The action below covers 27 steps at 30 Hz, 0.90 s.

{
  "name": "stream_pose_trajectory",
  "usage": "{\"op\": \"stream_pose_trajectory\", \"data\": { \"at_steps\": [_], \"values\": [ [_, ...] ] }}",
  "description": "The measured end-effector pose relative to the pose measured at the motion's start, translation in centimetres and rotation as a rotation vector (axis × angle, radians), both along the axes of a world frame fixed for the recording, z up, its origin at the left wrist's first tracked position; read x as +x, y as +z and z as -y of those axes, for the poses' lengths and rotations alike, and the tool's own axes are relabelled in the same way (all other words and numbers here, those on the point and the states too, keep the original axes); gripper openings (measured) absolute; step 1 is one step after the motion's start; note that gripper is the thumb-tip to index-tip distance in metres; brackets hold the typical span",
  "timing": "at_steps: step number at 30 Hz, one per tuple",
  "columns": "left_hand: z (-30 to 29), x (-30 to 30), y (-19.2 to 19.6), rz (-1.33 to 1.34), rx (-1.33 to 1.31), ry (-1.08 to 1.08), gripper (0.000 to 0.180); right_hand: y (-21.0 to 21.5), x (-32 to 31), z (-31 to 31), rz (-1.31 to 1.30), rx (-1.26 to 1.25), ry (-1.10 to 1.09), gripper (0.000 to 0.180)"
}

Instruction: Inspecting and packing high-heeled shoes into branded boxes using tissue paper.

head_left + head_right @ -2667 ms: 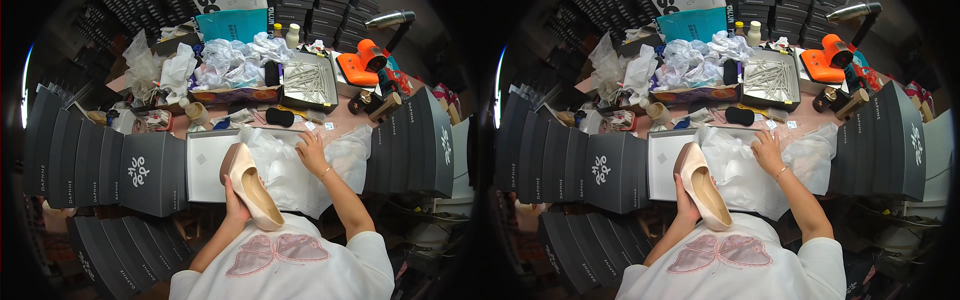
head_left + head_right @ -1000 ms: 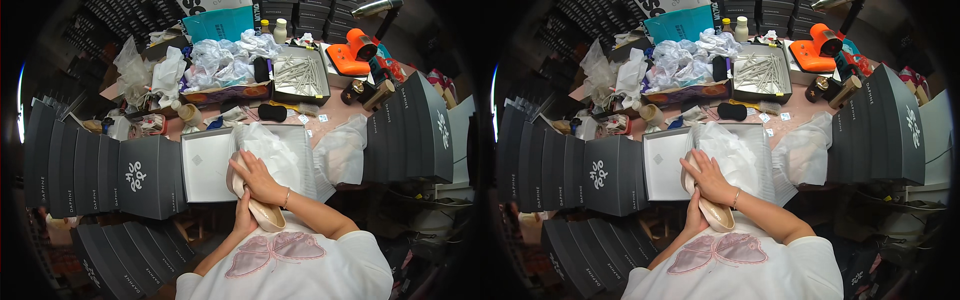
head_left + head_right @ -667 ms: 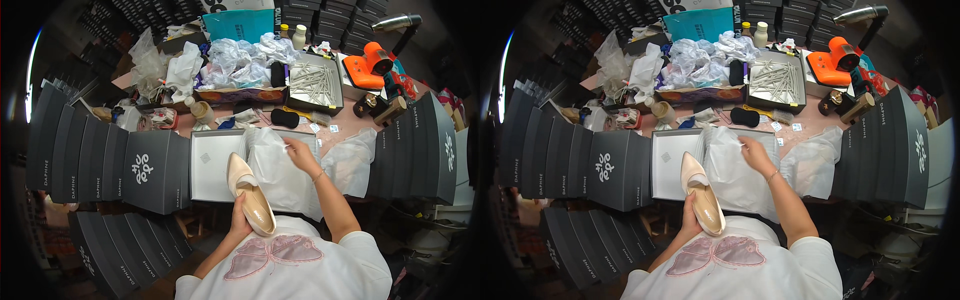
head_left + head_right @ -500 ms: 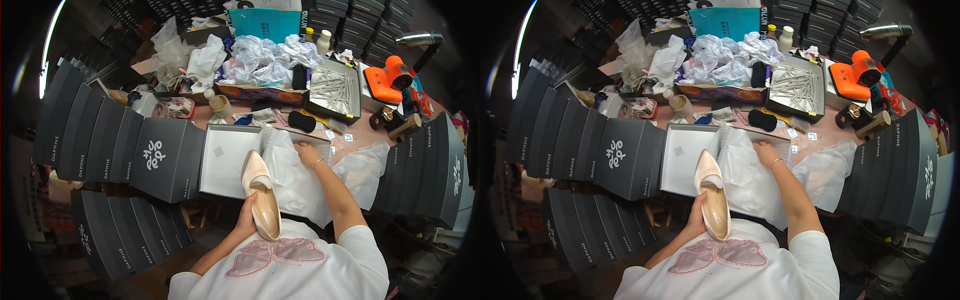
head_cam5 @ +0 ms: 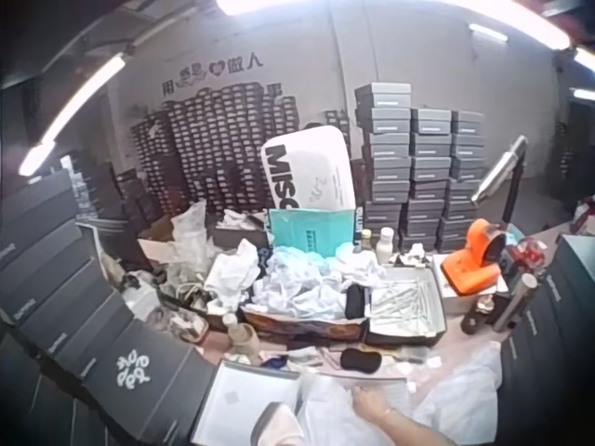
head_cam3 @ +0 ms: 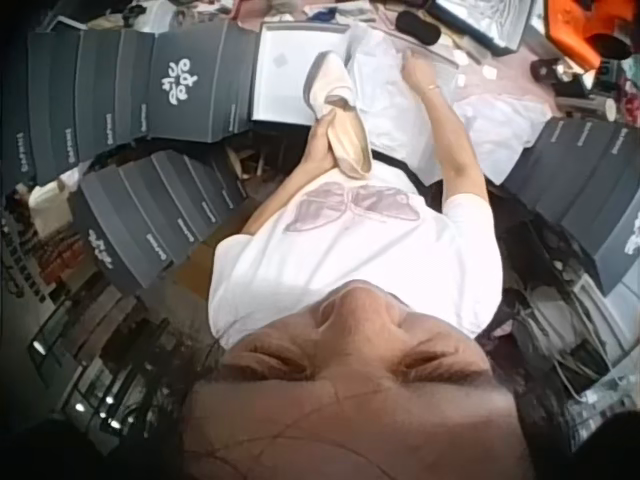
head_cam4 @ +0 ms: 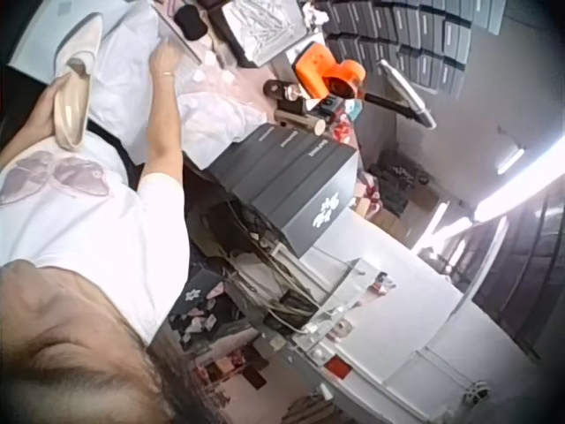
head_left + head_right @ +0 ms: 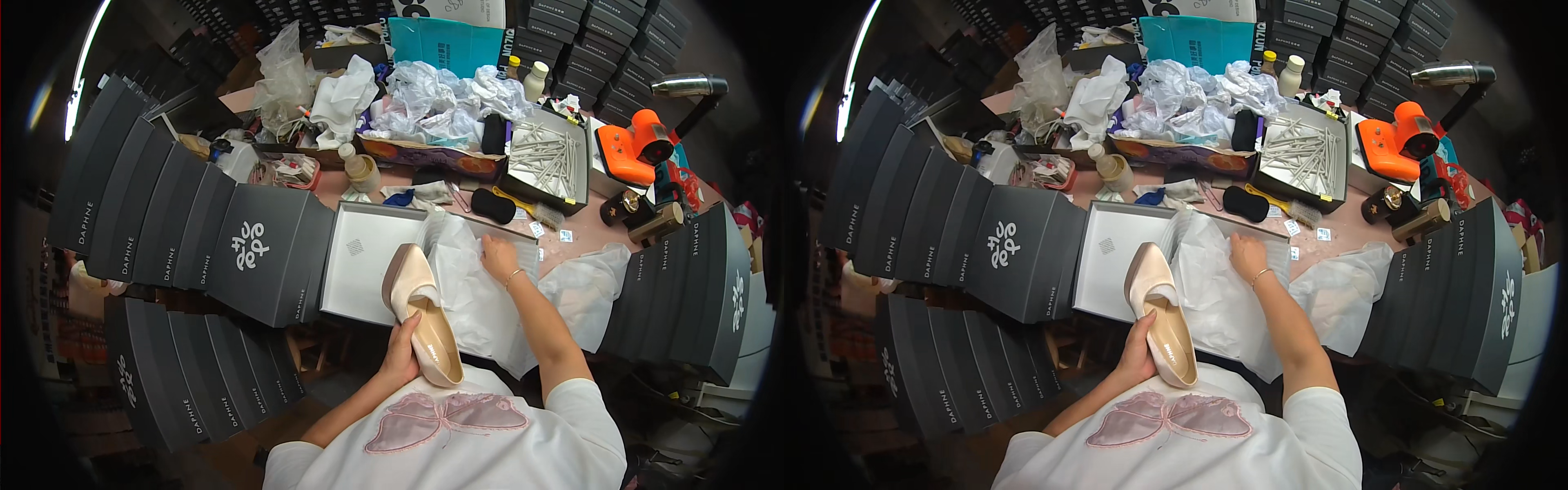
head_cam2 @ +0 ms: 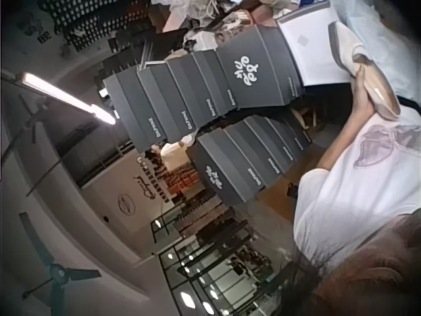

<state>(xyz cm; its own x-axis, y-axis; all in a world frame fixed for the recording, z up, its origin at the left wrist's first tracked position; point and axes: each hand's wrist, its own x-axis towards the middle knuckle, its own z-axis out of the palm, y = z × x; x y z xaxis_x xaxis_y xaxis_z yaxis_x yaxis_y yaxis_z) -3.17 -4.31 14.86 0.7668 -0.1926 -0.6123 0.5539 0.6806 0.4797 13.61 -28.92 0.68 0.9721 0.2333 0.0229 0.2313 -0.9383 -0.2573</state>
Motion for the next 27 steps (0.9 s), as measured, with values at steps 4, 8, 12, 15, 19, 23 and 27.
{"op": "stream_pose_trajectory", "data": {
  "at_steps": [4,8,12,15,19,23,27],
  "values": [
    [-0.7,0.2,0.1,0.031,-0.014,0.089,0.051,10.7,-3.0,0.9,0.301,0.318,-0.127,0.019],
    [0.2,0.7,-0.6,0.111,0.009,0.121,0.055,21.3,-10.0,-2.8,-0.228,0.863,0.139,0.015],
    [1.6,0.8,-0.6,0.237,0.028,0.026,0.051,21.3,-11.7,-7.9,-0.209,0.635,0.168,0.018],
    [2.6,0.6,-0.6,0.282,0.107,-0.008,0.049,18.4,-11.3,-8.6,-0.008,0.533,0.158,0.02],
    [2.5,0.3,-1.3,0.226,0.076,-0.041,0.045,16.7,-11.9,-8.3,0.047,0.421,0.176,0.015],
    [2.7,0.9,-0.1,0.223,0.051,-0.081,0.047,17.3,-11.2,-8.2,0.215,0.425,0.165,0.017],
    [2.5,0.6,-0.2,0.198,-0.024,-0.06,0.044,17.2,-11.3,-8.0,0.279,0.289,0.277,0.021]
  ]
}}
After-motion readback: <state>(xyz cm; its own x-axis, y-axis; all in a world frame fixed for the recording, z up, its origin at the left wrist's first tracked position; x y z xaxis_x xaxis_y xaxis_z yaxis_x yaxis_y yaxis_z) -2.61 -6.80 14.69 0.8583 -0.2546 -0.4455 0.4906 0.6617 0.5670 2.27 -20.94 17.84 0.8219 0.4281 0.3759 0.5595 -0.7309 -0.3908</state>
